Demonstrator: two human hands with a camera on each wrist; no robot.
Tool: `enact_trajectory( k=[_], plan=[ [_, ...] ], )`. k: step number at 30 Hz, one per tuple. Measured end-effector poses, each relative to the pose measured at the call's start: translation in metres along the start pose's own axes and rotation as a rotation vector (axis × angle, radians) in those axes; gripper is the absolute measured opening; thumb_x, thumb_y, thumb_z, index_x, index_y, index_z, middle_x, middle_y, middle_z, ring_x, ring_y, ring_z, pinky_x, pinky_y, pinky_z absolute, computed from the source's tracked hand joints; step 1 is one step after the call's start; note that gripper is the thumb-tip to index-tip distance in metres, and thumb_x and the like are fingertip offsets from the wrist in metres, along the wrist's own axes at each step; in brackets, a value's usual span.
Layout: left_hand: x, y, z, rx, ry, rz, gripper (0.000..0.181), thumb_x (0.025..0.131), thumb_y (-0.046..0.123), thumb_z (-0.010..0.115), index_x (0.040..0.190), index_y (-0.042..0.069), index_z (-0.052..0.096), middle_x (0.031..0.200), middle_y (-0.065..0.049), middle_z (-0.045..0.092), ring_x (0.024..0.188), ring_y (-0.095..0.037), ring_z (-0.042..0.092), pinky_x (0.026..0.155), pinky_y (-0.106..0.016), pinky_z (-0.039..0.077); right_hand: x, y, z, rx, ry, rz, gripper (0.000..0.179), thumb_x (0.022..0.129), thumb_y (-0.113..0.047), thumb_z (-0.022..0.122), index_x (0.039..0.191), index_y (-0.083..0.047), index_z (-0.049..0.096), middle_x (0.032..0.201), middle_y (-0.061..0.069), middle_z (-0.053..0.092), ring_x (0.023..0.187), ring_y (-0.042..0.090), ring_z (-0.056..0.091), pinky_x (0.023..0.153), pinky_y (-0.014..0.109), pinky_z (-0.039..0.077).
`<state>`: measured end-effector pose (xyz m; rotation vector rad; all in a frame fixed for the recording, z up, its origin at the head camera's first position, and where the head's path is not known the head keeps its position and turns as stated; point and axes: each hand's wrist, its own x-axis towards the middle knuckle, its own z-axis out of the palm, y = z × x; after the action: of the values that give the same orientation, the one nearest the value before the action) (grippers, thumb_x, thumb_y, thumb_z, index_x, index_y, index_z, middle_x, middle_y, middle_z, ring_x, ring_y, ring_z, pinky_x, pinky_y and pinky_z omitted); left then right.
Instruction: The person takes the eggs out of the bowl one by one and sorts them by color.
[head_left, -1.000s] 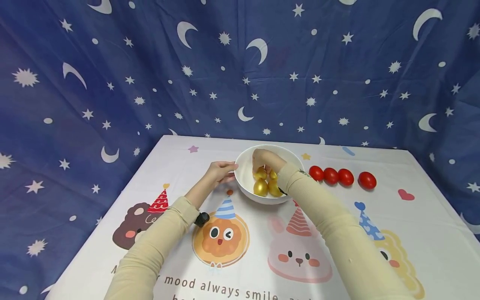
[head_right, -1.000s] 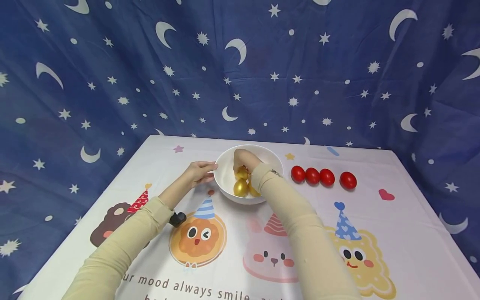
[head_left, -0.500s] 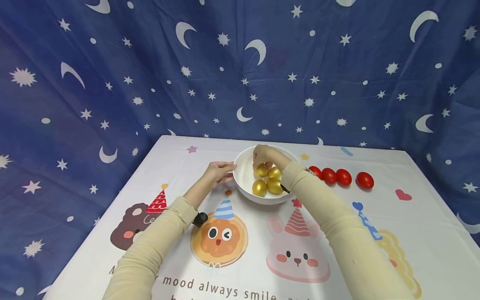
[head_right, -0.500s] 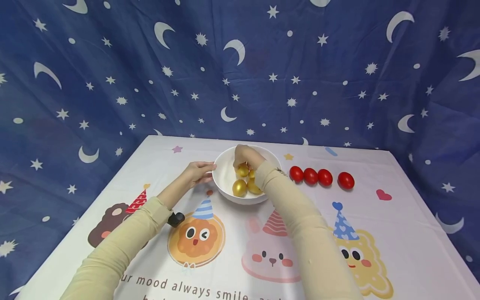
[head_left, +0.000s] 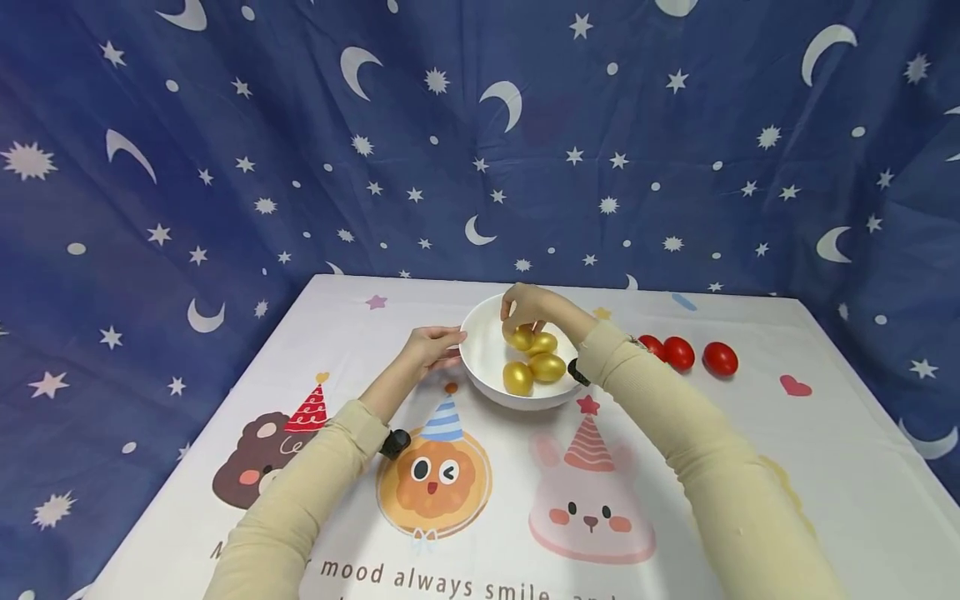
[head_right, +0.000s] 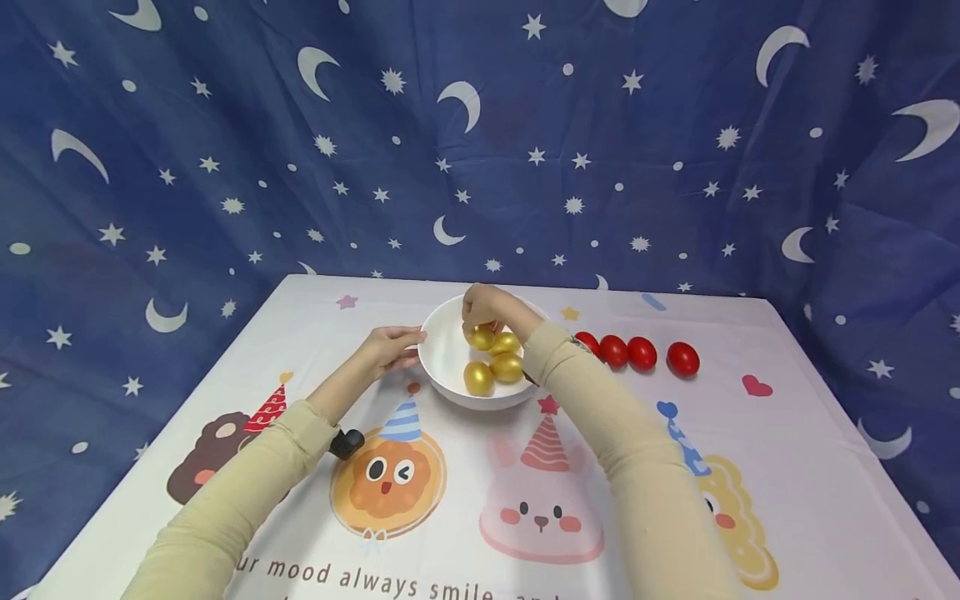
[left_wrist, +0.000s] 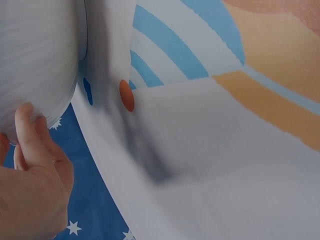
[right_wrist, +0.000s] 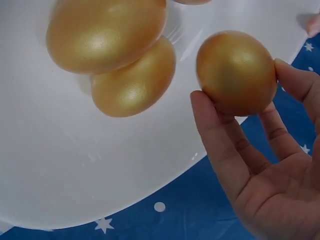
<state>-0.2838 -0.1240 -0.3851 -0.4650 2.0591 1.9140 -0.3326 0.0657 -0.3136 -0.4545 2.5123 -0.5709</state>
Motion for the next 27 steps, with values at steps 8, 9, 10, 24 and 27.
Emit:
enact_trajectory(
  k=[8,9,10,24,27],
  plan=[
    [0.003,-0.007,0.0,0.003,-0.006,0.001,0.041,0.09,0.017,0.065,0.129,0.006,0.057,0.129,-0.017,0.057,0.084,-0.014,0.068,0.07,-0.019,0.061,-0.019,0.009,0.003,0.084,0.086,-0.156,0.027,0.081,-0.006,0.066,0.107,0.0,0.064,0.101,0.019,0.067,0.072,0.015,0.059,0.07,0.032,0.062],
    [0.003,-0.007,0.001,0.003,-0.004,0.0,0.041,0.09,0.017,0.065,0.129,0.006,0.057,0.129,-0.017,0.058,0.083,-0.014,0.068,0.07,-0.019,0.061,-0.022,0.01,0.004,0.089,0.101,-0.18,0.027,0.081,-0.005,0.066,0.107,0.001,0.064,0.104,0.021,0.067,0.074,0.016,0.06,0.069,0.03,0.061],
    [0.002,-0.007,0.001,0.002,-0.006,0.0,0.041,0.09,0.017,0.065,0.129,0.006,0.057,0.129,-0.017,0.058,0.083,-0.014,0.067,0.071,-0.019,0.061,-0.025,0.012,0.005,0.089,0.116,-0.204,0.027,0.081,-0.004,0.066,0.107,0.002,0.064,0.106,0.022,0.067,0.077,0.017,0.061,0.069,0.029,0.061],
    [-0.001,0.002,-0.006,-0.004,-0.037,0.01,0.044,0.091,0.016,0.063,0.133,0.004,0.053,0.132,-0.02,0.055,0.064,-0.005,0.064,0.065,-0.016,0.06,-0.07,0.026,0.014,0.188,0.347,-0.338,0.032,0.081,-0.003,0.067,0.113,0.0,0.064,0.11,0.019,0.065,0.096,0.032,0.064,0.084,0.035,0.06],
    [-0.002,0.003,-0.003,-0.001,-0.049,0.01,0.044,0.091,0.014,0.063,0.132,0.002,0.052,0.132,-0.02,0.054,0.065,-0.005,0.064,0.066,-0.017,0.061,-0.082,0.033,0.017,0.181,0.39,-0.352,0.033,0.081,-0.002,0.067,0.113,0.001,0.065,0.111,0.018,0.066,0.096,0.032,0.063,0.087,0.037,0.059]
  ],
)
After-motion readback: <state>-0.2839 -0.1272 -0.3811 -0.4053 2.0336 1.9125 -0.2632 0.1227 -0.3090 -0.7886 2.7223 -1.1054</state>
